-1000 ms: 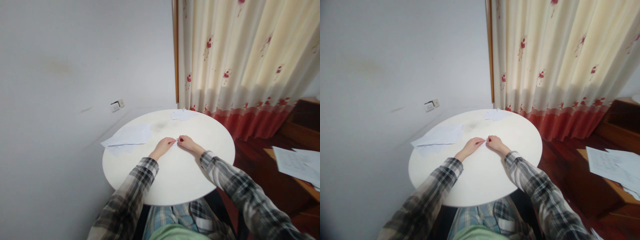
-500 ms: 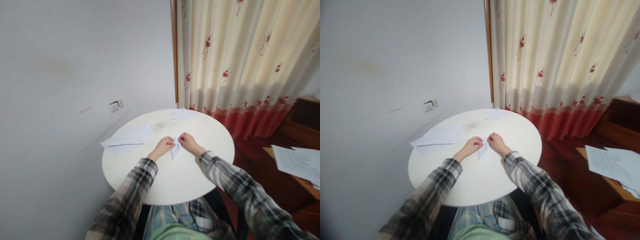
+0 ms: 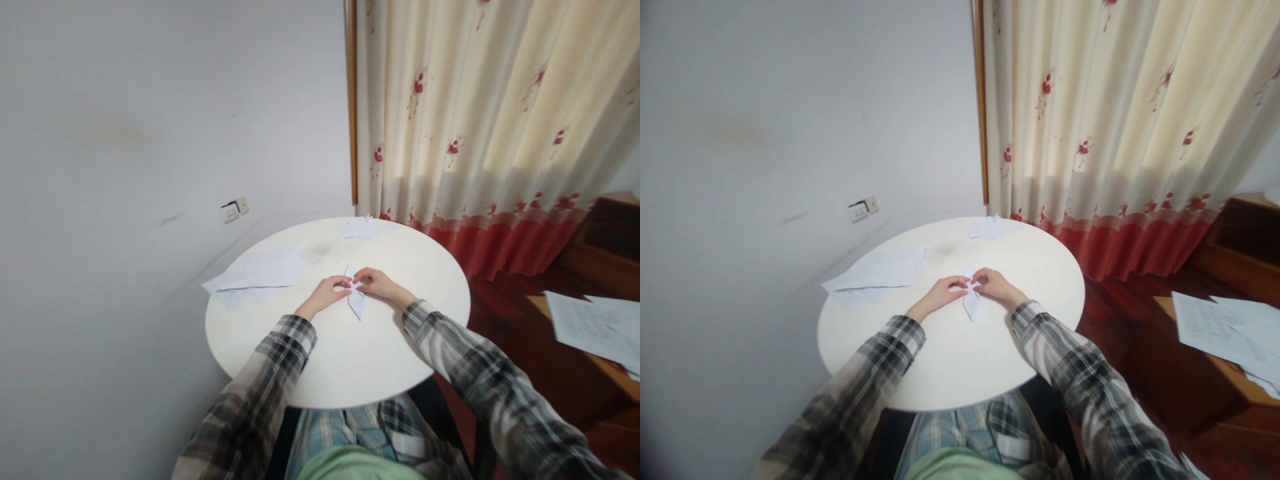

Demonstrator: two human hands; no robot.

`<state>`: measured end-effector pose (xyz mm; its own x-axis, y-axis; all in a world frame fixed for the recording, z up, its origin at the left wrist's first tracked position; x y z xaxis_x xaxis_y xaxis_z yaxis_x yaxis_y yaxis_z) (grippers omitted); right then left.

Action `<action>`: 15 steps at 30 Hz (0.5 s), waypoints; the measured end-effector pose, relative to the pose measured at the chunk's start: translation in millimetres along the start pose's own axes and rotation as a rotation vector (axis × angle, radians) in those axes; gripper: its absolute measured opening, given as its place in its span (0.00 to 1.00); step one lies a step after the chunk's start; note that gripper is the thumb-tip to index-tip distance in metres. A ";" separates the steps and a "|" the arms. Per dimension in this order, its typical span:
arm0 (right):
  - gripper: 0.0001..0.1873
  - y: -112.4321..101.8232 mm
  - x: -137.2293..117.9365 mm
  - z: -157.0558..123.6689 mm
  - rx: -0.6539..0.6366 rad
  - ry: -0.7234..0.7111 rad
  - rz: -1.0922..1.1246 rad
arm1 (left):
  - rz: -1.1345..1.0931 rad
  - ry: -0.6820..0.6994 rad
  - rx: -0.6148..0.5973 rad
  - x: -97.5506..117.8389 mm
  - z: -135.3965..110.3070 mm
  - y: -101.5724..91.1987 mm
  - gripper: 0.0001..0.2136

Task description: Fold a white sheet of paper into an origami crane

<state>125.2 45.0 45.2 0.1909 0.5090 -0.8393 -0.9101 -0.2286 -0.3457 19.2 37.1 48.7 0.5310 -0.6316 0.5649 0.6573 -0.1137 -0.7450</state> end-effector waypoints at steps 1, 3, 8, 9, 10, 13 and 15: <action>0.09 -0.1 -0.1 -0.2 -0.001 0.003 0.006 | -0.002 0.003 0.005 -0.1 -0.1 0.0 0.07; 0.09 -0.4 -0.2 -0.7 -0.001 0.013 0.014 | -0.004 0.008 0.006 -1.4 -0.4 1.0 0.08; 0.07 -0.4 3.4 -0.6 0.003 0.061 0.052 | 0.012 -0.004 -0.009 -7.2 -0.9 4.9 0.08; 0.06 -0.5 4.0 -0.3 0.006 0.060 0.056 | 0.023 -0.004 -0.009 -7.4 -0.9 4.9 0.08; 0.06 -0.7 4.6 0.2 0.010 0.056 0.057 | 0.044 0.001 -0.003 -6.8 -0.7 4.0 0.08; 0.05 -1.2 7.0 1.6 0.023 0.041 0.040 | 0.157 0.045 0.044 -1.5 -0.1 -1.3 0.07; 0.05 -1.1 9.7 2.4 0.029 0.041 0.025 | 0.217 0.078 0.067 2.7 0.2 -3.4 0.07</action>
<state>127.2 52.2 38.4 0.1828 0.4685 -0.8643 -0.9248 -0.2164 -0.3129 18.5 36.0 52.9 0.6226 -0.6930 0.3634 0.5676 0.0802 -0.8194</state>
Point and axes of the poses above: each hand's wrist, its own z-axis towards the middle knuckle, its own y-axis out of the palm, x = y × z, the point moved 10 cm from there along z, towards the middle knuckle, and after that the axes turned 15 degrees about z, right-handed, at the moved point
